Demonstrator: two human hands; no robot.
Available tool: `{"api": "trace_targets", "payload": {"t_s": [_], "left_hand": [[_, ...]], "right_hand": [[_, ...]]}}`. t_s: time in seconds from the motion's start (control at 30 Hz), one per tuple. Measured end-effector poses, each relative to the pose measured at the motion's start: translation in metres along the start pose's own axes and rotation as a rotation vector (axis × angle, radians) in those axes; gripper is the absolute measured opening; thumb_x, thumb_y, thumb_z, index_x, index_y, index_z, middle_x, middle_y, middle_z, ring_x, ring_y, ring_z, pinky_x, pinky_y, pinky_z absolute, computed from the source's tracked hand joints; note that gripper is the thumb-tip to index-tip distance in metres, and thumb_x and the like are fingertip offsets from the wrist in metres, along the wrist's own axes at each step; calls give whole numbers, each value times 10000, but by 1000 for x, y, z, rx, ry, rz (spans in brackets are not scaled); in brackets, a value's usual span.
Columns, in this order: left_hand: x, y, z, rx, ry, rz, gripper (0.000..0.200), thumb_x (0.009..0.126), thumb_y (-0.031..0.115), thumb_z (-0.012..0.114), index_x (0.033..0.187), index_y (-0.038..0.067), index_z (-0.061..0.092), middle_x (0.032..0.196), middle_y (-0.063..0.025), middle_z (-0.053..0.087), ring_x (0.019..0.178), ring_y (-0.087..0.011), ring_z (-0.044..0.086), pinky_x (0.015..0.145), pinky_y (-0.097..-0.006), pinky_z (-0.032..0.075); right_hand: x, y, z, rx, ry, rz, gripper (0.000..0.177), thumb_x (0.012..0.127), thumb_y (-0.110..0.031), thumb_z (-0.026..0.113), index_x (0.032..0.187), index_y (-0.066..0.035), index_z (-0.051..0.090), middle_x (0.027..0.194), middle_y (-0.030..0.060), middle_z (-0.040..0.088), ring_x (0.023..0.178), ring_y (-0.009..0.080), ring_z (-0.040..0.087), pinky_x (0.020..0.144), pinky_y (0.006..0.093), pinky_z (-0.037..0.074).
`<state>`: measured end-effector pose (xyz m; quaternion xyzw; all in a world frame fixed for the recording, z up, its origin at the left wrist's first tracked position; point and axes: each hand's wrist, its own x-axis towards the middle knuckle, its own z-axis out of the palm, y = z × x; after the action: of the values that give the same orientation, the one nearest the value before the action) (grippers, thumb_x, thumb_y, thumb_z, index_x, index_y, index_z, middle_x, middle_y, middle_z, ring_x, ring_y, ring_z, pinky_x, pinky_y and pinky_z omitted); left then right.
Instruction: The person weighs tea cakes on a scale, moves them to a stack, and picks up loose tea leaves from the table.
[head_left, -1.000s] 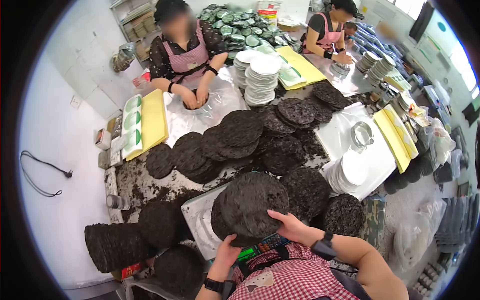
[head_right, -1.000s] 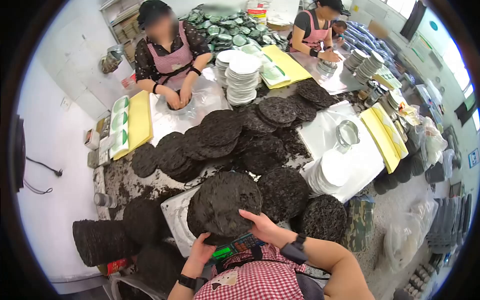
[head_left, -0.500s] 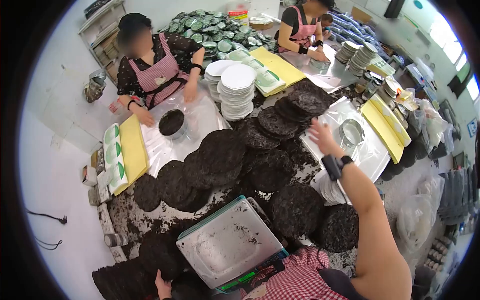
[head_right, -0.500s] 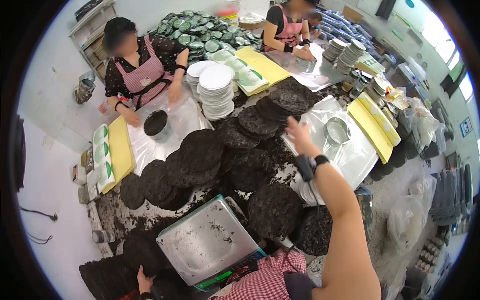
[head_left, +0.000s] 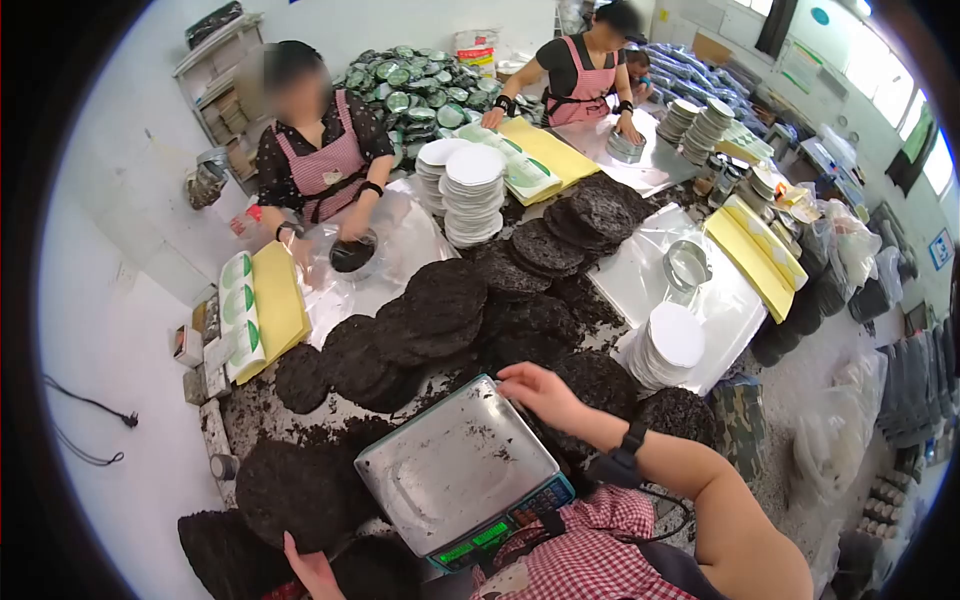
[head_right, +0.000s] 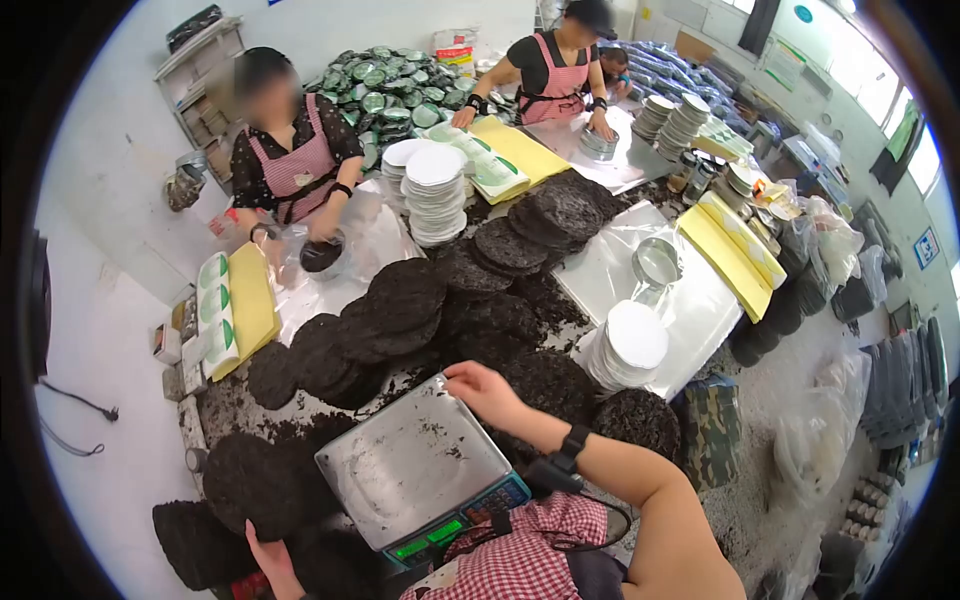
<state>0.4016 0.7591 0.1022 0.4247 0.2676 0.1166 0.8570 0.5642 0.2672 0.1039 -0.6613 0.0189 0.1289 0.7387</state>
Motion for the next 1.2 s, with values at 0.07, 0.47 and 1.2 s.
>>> {"api": "trace_targets", "payload": {"t_s": [0.07,0.47,1.2], "left_hand": [[-38,-8,38,-127,-69,-92,501,880,310,598,1277,26,485,1294,-105,532,1178,-273,501,1002,-447,409],[-119,-125,165,449,-423,-203,854,753,-33,702,1424,52,181,1329,-123,429,1223,-241,450,1010,-367,398],[-93,-120,206,270,-396,-231,529,845,35,637,1316,-5,400,1238,-94,520,1109,-196,514,979,-332,410]], "right_hand": [[-26,-14,29,-260,-113,-158,359,896,-204,614,1186,-9,529,1084,112,626,1020,214,591,904,343,470],[-113,-7,83,-512,-474,-374,657,739,-225,769,1261,-30,420,1433,184,320,1320,358,336,1081,409,319],[-83,-23,39,-215,245,-196,455,816,-94,584,1246,21,488,1064,160,612,947,169,589,830,284,467]]}}
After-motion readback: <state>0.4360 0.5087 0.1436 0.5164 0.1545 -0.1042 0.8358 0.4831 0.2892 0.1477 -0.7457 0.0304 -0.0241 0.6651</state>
